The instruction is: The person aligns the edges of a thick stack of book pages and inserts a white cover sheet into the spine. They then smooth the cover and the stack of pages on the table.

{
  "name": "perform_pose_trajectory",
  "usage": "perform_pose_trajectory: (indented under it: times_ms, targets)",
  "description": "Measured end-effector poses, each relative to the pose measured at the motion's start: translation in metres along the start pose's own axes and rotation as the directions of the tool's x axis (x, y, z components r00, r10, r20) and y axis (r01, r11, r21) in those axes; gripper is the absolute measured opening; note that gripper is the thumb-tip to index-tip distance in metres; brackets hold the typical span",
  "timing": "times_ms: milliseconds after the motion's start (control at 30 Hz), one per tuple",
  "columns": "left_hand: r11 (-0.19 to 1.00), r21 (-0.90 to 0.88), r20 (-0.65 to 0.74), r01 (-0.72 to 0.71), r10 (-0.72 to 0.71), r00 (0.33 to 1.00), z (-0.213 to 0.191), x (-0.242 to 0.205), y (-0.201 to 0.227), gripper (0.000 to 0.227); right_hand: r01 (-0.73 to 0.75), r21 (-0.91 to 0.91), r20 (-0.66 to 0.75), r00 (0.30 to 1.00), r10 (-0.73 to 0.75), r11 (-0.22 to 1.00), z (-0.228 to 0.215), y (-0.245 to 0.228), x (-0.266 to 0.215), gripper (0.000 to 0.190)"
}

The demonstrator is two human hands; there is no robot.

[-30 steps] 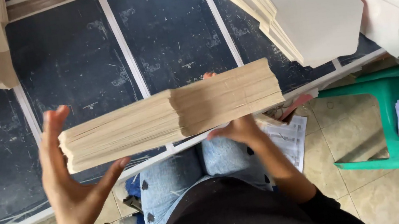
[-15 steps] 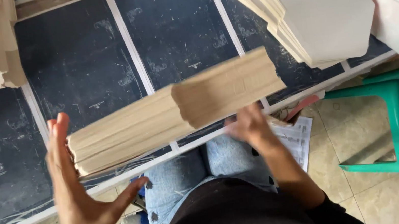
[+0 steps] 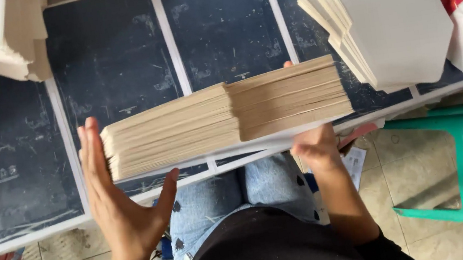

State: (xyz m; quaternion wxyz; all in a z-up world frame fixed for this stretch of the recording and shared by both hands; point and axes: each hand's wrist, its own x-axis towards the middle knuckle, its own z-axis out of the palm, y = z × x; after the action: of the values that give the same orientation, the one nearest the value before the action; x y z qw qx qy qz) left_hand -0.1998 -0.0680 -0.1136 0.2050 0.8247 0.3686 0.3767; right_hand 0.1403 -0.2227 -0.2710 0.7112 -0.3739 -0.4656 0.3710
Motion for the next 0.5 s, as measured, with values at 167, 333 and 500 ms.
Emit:
perform_pose_trajectory:
  times_ms: [167,333,500]
  targets:
    - [0.999,-0.054,0.031,0.001,0.0,1.0,-0.006,-0.004,0.003,0.102,0.03,-0.016,0.067,0.997,-0.029,0.999,0.02,-0.037,0.029,0.063]
    - [0.999,-0.048,-0.006,-0.013,0.012,1.0,0.002,-0.012,0.01,0.101,0.098,-0.076,0.095,0.991,-0.09,0.992,0.046,-0.056,0.049,0.107]
    - [0.999,-0.033,-0.043,-0.027,0.026,0.999,0.005,-0.018,0.012,0.095,0.004,-0.032,0.129,0.992,0.001,0.999,0.047,-0.064,0.053,0.106]
